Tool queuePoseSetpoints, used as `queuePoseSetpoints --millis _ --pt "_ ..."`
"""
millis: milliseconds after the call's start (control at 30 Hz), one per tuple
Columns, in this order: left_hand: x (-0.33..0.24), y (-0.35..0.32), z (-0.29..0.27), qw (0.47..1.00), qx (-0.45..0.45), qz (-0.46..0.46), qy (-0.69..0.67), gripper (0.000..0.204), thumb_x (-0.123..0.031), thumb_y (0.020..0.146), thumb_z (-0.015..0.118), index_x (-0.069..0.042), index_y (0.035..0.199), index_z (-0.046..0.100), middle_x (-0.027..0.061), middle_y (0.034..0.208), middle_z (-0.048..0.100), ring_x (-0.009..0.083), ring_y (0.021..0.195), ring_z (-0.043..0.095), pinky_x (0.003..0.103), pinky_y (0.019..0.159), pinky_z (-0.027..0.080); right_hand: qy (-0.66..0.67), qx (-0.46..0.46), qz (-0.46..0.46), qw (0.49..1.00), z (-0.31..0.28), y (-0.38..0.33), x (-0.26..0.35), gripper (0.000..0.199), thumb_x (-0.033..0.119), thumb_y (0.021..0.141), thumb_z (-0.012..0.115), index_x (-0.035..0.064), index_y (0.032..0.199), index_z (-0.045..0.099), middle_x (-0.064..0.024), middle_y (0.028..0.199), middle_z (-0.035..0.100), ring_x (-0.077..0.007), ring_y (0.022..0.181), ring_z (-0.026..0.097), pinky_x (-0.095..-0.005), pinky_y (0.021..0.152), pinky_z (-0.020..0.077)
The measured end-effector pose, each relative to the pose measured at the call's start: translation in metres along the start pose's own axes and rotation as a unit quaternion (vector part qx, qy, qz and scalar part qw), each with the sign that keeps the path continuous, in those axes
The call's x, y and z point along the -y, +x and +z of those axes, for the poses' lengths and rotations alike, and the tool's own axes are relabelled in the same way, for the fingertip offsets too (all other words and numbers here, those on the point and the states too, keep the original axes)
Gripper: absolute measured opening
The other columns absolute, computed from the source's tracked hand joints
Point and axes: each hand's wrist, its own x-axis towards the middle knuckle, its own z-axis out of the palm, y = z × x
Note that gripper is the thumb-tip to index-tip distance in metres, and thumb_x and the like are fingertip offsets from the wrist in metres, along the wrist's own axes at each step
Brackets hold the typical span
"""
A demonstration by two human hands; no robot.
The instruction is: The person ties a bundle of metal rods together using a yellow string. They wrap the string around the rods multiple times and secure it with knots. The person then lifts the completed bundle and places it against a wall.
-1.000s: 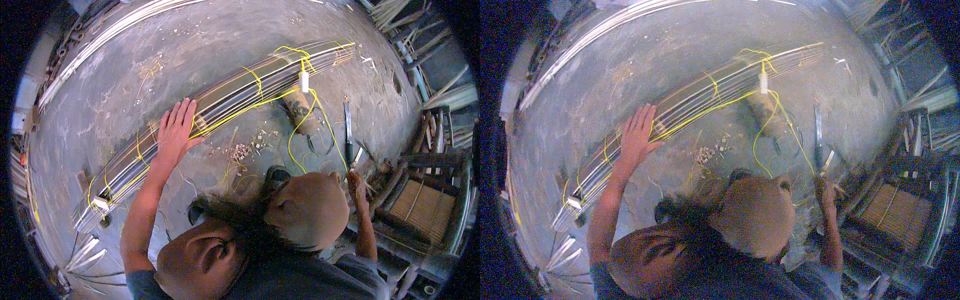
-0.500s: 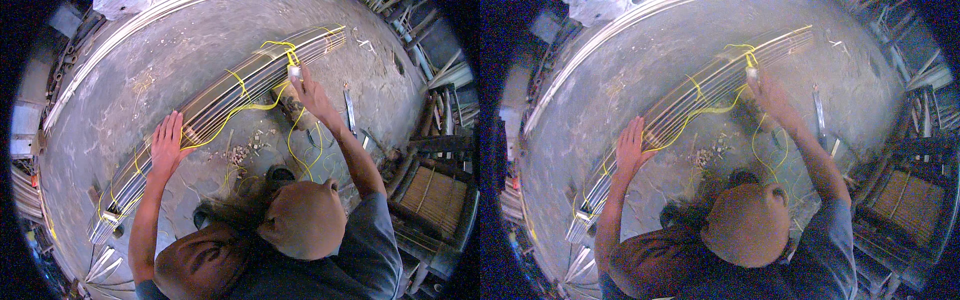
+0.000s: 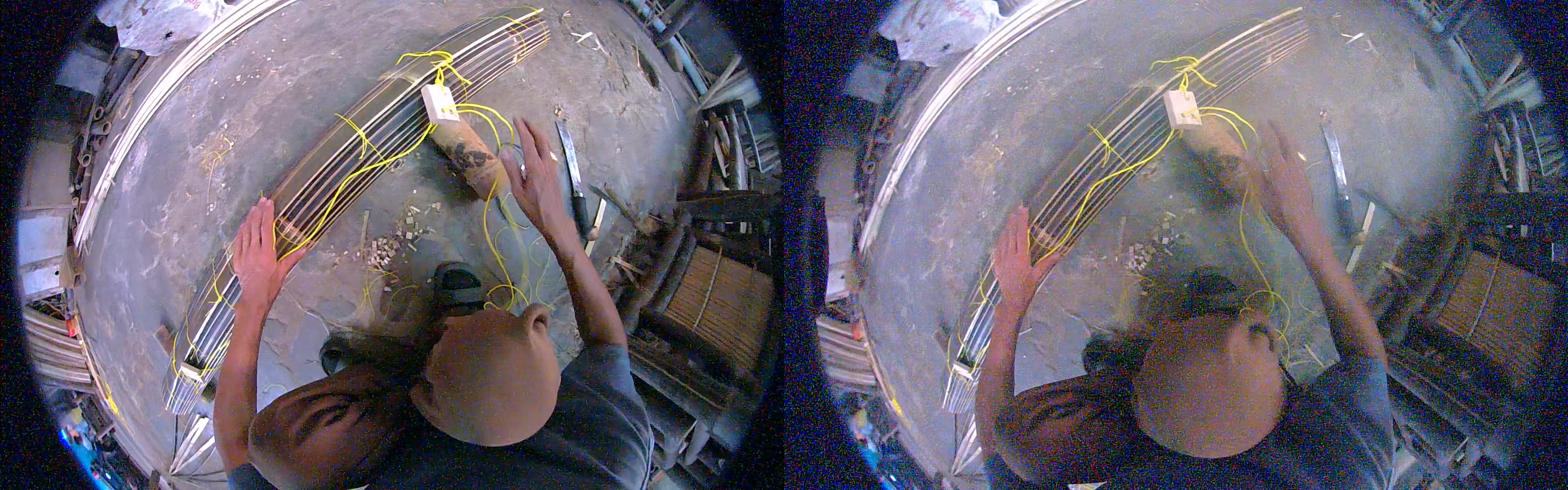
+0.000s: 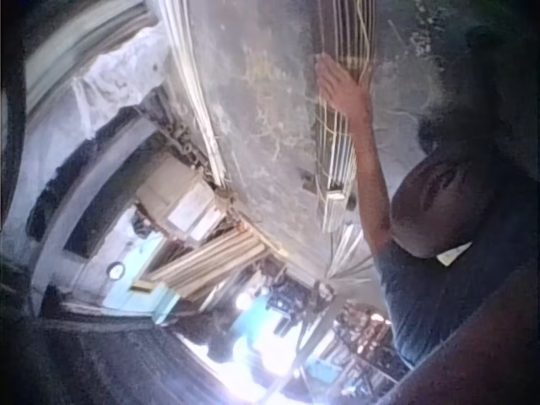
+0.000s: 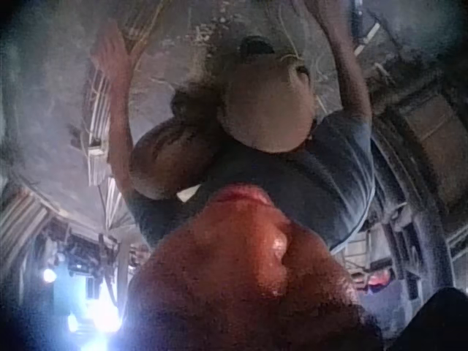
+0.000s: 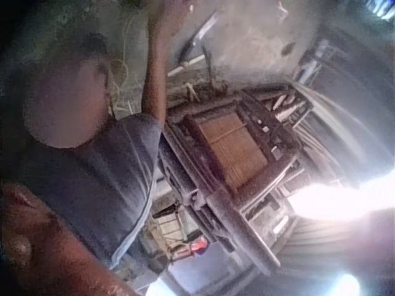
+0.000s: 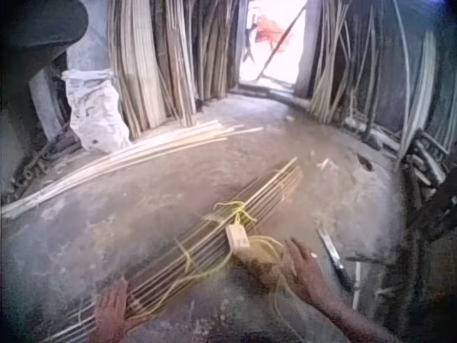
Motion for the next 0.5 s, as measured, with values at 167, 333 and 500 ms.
queuePoseSetpoints --millis 167,333,500 --pt "-0.018 0.003 -0.001 0.999 -0.048 0.002 0.005 0.087 -0.038 0.07 0.074 -0.008 0.143 0.035 0.0086 0.145 0.041 0.028 0.131 0.042 0.042 0.108 0.033 -0.005 0.109 0.001 0.994 0.04 0.052 -0.007 0.069 0.037 0.093 0.054 -0.0027 0.144 0.027 -0.0279 0.12 0.055 -0.0357 0.109 0.057 -0.0416 0.094 0.0438" --pt "-0.025 -0.001 0.002 0.996 -0.086 -0.016 0.024 0.079 -0.032 0.071 0.073 -0.009 0.139 0.041 0.0064 0.144 0.043 0.0266 0.128 0.045 0.042 0.107 0.034 0.13 0.242 0.155 0.949 0.041 0.059 -0.002 0.055 0.039 0.095 0.051 -0.0012 0.133 0.045 -0.0177 0.081 0.064 -0.0242 0.07 0.058 -0.0369 0.067 0.0461" --pt "-0.029 -0.008 -0.003 0.995 -0.083 -0.055 0.024 0.076 -0.03 0.072 0.072 -0.012 0.139 0.043 0.0027 0.145 0.042 0.024 0.131 0.042 0.041 0.109 0.031 0.106 0.173 0.147 0.968 0.013 0.024 -0.009 0.035 0.031 0.099 0.046 0.0 0.109 0.058 -0.0096 0.072 0.06 -0.0183 0.063 0.053 -0.0331 0.06 0.0426"
